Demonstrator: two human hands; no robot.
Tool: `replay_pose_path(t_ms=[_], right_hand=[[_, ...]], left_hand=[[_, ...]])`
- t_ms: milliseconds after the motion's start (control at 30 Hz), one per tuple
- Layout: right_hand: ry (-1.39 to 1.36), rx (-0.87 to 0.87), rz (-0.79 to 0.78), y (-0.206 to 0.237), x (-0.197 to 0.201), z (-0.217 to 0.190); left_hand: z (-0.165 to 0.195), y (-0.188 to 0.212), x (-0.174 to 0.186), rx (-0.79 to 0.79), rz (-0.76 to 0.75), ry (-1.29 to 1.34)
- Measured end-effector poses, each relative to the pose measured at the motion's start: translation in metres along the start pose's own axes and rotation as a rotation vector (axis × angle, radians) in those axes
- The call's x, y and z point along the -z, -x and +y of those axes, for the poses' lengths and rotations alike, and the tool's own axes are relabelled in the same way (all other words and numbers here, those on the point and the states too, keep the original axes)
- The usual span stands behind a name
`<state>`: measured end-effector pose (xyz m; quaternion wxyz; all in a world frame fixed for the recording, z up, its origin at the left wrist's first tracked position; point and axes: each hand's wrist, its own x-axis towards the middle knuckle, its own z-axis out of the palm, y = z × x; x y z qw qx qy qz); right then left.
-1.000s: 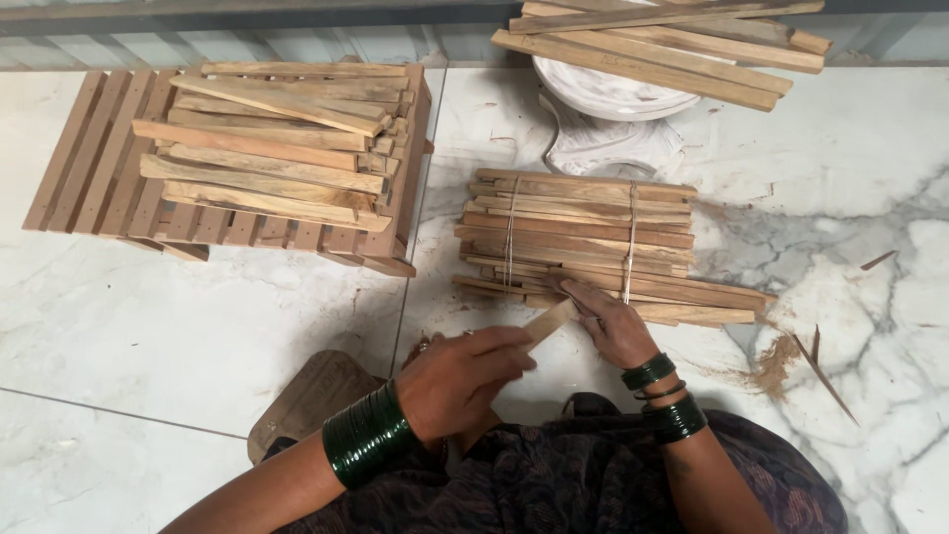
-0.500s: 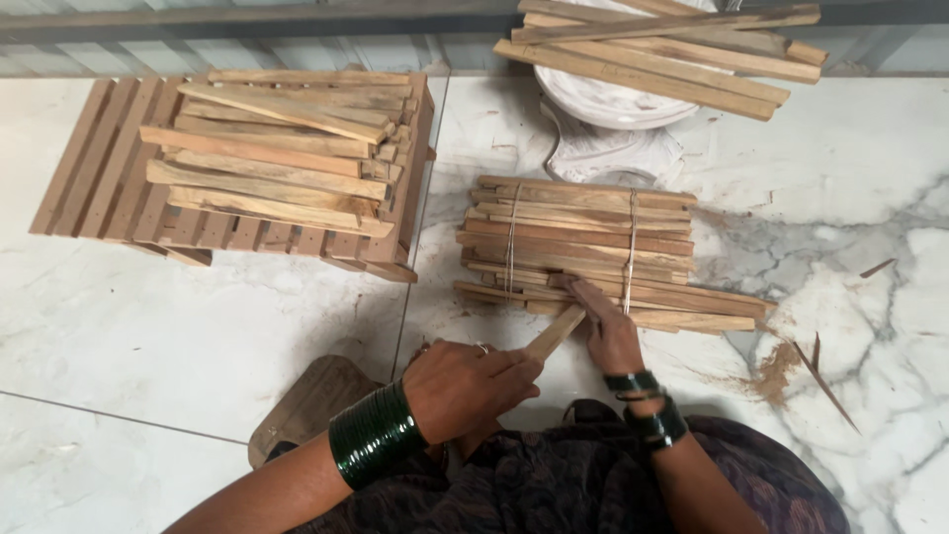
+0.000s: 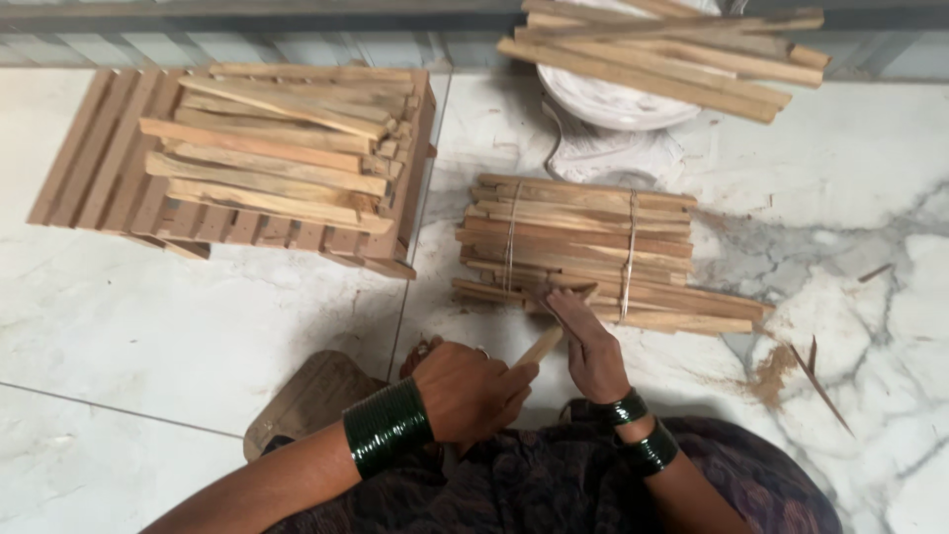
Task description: The person sits on the floor and adds wooden sticks one at a time into a bundle held together by rubber bands, aligning each stick and pressing the bundle to compact it. They occasionally smooth the bundle surface with a small sanding block and reach for new sticks from a nearby pile.
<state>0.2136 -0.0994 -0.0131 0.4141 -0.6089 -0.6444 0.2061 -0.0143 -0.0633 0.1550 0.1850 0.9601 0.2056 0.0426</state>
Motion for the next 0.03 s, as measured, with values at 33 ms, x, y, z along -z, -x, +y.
replay_pose_path(t_ms=[33], right_hand=[[-0.002, 0.086, 0.036, 0.0085, 0.0026, -0.0084]], left_hand=[[-0.0008, 0.0011, -0.0041, 0.011, -0.006, -0.020]])
